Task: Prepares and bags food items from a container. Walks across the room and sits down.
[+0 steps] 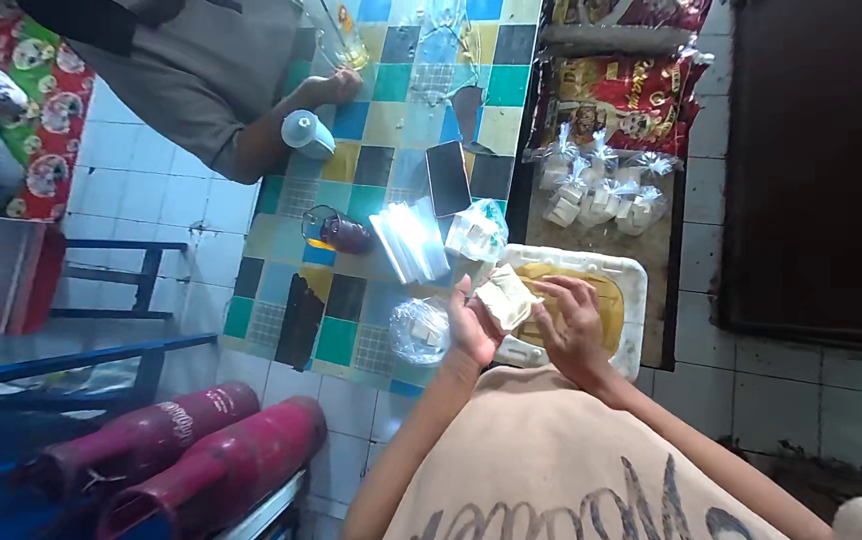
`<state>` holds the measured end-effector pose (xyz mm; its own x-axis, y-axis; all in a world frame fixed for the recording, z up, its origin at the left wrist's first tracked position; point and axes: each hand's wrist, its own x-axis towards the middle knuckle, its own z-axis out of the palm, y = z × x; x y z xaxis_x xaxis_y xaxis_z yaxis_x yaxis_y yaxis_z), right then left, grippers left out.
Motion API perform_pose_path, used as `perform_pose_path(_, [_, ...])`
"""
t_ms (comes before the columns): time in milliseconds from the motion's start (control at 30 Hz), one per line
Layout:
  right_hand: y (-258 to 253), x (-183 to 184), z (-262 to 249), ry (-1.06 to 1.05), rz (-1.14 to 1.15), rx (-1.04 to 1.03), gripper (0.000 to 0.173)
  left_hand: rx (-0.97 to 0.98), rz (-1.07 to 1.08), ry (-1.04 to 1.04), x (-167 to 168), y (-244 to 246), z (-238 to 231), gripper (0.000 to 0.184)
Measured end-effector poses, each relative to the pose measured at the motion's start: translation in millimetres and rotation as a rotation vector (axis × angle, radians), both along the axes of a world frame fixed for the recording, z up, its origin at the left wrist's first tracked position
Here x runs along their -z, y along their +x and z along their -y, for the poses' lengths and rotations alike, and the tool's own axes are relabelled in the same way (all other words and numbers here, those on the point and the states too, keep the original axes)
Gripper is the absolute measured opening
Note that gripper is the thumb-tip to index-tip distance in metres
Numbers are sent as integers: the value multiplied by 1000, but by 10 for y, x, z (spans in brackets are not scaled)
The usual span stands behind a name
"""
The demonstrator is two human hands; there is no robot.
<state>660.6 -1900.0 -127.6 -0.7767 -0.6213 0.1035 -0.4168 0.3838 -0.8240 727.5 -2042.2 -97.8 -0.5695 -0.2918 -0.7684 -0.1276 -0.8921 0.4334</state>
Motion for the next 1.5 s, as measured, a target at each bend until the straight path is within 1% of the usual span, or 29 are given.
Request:
perform_pose_path(33, [40,-137,30,65,55,-49,47,3,8,-4,1,-46,-53,67])
perform_pose_path(100, [21,-304,118,218,261,-101,66,14,13,-35,-24,-128,-159,68])
perform_pose_path(167, [-46,-275,183,229,401,-56,73,57,6,-103,-54,-204,-248,70])
perform_pose_path(233, [-100,-168,202,110,541,29,71,107,32,-189,-79,-280,-318,73])
perform_pose_path(267, [-119,-117,203,25,655,87,68,169,31,-227,-98,-295,-332,74])
perform_pose_path(300, [-144,-59,207,-69,784,156,62,249,15,-266,-126,-303,-330,73])
perform_pose_path(367, [-239,42,206,-234,1084,274,49,399,65,-407,-150,-350,-338,70])
perform_pose_path(400, [-293,119,188,-298,1233,317,45,501,74,-435,-175,-339,-300,72])
perform_pose_path(433, [-340,210,160,-347,1366,343,41,563,93,-486,-202,-332,-254,70])
perform_pose_path(467, [-385,306,125,-379,1471,352,40,618,118,-588,-237,-329,-194,71])
perform_pose_path(500, [-431,388,91,-394,1541,355,39,677,142,-750,-256,-329,-104,71])
perform_pose_path(533, [-472,441,61,-407,1584,362,40,708,169,-967,-224,-354,14,63])
perform_pose_path(600, [-523,447,28,-425,1603,412,39,760,217,-1426,-64,-475,315,42])
perform_pose_path(633, [-543,424,27,-429,1582,440,35,820,283,-1594,2,-568,461,33])
perform_pose_path(667, [-568,396,31,-444,1550,448,31,941,381,-1683,31,-654,580,29])
perform_pose_path(700, [-594,364,40,-465,1513,436,26,1103,501,-1696,39,-735,670,29])
perform_pose_path(767, [-662,289,82,-491,1433,360,26,1383,695,-1620,54,-865,790,32])
perform_pose_path(800, [-699,238,124,-487,1395,306,31,1475,743,-1572,54,-900,845,34])
perform_pose_path(833, [-731,174,186,-473,1354,254,34,1525,741,-1540,44,-905,906,33])
perform_pose_path(900, [-790,13,341,-412,1286,144,40,1506,606,-1469,8,-870,1050,39])
perform_pose_path(1000, [-864,-196,638,-347,1231,15,37,1334,396,-1413,-16,-810,1228,55])
perform_pose_path(1033, [-868,-202,742,-355,1217,-8,34,1274,367,-1418,-8,-784,1254,54])
perform_pose_path(1067, [-858,-188,846,-381,1208,-14,31,1229,377,-1437,7,-758,1265,49])
perform_pose_path(1133, [-813,-106,1048,-465,1211,23,26,1183,450,-1485,31,-720,1266,39])
perform_pose_path(1200, [-748,44,1225,-545,1215,115,25,1127,461,-1515,82,-688,1283,37])
perform_pose_path(1267, [-672,135,1344,-548,1197,212,30,1082,410,-1513,87,-661,1307,40])
perform_pose_path(1333, [-592,190,1419,-476,1121,259,34,1074,316,-1514,41,-645,1322,42])
perform_pose_path(1400, [-533,217,1471,-386,1022,281,42,1139,252,-1495,-5,-670,1339,46])
perform_pose_path(1500, [-558,248,1586,-380,966,375,45,1254,202,-1424,-11,-741,1375,49])
